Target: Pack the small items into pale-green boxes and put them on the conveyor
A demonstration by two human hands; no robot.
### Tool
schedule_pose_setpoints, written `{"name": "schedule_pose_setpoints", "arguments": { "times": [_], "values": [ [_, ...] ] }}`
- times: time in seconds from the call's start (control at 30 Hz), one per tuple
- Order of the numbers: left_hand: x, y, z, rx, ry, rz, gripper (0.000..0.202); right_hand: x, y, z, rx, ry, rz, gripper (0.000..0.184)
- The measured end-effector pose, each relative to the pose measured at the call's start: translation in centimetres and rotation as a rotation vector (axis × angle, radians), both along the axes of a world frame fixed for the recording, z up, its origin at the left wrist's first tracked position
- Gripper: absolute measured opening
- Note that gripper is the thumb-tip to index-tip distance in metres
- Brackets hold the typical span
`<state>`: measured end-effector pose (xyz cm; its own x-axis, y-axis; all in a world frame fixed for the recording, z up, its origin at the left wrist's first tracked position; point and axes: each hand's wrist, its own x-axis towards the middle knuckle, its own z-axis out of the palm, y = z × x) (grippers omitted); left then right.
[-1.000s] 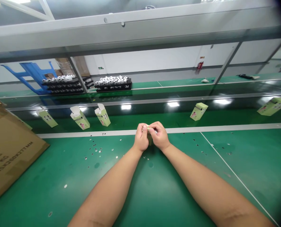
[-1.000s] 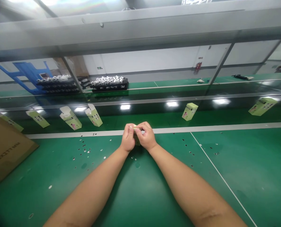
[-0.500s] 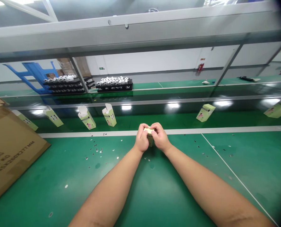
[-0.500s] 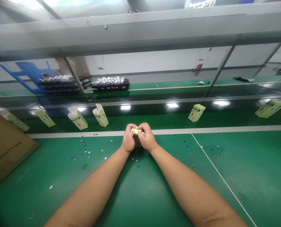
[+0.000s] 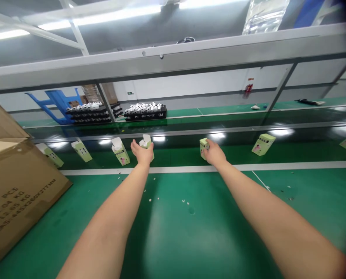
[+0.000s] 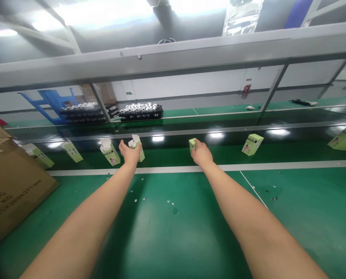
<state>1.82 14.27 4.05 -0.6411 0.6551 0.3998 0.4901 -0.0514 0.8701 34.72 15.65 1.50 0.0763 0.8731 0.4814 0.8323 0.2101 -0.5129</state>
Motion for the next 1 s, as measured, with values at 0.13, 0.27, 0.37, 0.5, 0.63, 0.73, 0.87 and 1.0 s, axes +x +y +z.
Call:
{"name": "schedule_pose_setpoints", "arguments": {
  "times": [0.13, 0.27, 0.37, 0.5, 0.63, 0.73, 0.87, 1.0],
  "values": [
    [-1.0, 1.0, -0.8, -0.119, -0.098, -0.209, 0.083, 0.8, -0.5, -0.2, -0.002, -0.109, -0.047, 0.068],
    [1.8, -1.3, -1.9, 0.022, -0.084, -0.285, 0.052, -1.4, -3.6, -1.1, 0.183, 0.079, -0.014, 0.065],
    [5.7, -4.3, -2.7, 0.148, -0.086, -0.351, 0.048, -5.1, -5.9, -2.3, 0.077, 0.5, 0.237, 0.059],
    [11.0, -8.0, -4.3, 0.175, -0.038, -0.508, 0.048, -10.1, -8.0, -3.2, -0.242, 1.093, 0.482, 0.052],
    [13.0, -10.0, -5.4, 0.12, -0.054, -0.627, 0.056, -11.4, -9.0, -2.9, -0.336, 1.357, 0.494, 0.042],
    [12.6, -10.4, -5.5, 0.171, -0.123, -0.763, 0.048, -11.0, -9.4, -2.4, -0.399, 1.399, 0.45, 0.036],
    [12.3, -10.1, -5.0, 0.157, -0.516, -0.804, 0.034, -10.9, -9.6, -1.8, -0.393, 1.297, 0.438, 0.027],
    [12.7, -9.3, -4.1, 0.129, -0.764, -0.823, 0.032, -11.0, -9.5, -1.3, -0.309, 1.223, 0.496, 0.037]
  ]
}}
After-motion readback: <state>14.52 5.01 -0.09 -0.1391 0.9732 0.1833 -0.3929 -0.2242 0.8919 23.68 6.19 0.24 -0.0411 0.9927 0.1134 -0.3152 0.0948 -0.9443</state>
